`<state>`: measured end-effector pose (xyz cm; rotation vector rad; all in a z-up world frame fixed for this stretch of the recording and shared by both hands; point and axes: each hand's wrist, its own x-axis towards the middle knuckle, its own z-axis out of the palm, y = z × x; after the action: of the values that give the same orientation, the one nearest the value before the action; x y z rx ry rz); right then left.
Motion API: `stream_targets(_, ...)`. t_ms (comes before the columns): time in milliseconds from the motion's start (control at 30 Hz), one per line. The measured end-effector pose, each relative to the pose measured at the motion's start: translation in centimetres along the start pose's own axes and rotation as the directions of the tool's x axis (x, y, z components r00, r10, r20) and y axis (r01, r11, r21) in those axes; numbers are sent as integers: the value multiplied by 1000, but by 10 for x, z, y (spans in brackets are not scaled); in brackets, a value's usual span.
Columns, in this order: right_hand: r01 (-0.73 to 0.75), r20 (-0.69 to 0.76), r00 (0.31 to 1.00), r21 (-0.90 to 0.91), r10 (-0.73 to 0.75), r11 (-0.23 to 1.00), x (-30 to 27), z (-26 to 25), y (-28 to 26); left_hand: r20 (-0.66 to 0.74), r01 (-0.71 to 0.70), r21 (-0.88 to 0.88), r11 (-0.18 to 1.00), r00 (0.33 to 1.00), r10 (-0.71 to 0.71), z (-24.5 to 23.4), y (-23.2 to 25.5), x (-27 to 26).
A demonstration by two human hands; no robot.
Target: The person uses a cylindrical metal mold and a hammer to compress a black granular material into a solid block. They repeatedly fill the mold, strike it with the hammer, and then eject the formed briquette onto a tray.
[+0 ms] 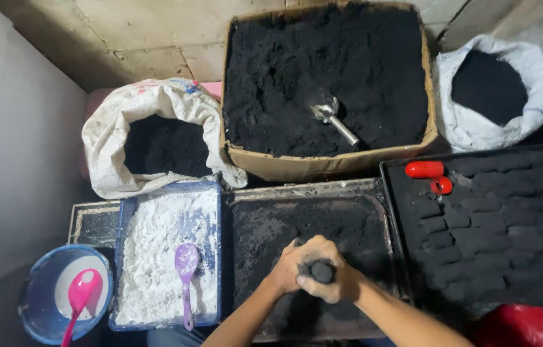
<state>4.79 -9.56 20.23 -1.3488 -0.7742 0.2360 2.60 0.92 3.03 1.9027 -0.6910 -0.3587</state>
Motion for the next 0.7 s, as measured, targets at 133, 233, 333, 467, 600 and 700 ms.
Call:
stream_targets(133, -132, -83, 989, -85, 125, 988, -11, -5, 9, -396, -136, -206, 969, 917, 44, 15, -16, -8)
stream_targets(233, -193, -20, 981, 42, 194, 980, -18, -5, 27, -375, 20, -353, 936, 913, -161, 27, -21, -14)
stream_targets(333, -341, -93, 937, -24, 338, 940, -24, -1, 46, -334, 232, -358, 904, 873, -356, 35, -29, -11)
stream_targets(467, -93, -260, 964, -146, 53, 985, -27, 9, 35, -492, 132, -246, 960, 836, -241, 55, -50, -17)
stream_targets(600, 43, -326, 942, -105, -75, 994, -14, 11, -17, -500, 212, -214, 954, 815, -293, 62, -68, -10)
stream_targets(700, 167, -335, 925, -71, -181, 983, -10, 13, -35, -534, 179, -202, 963, 804, -261, 60, -63, -9)
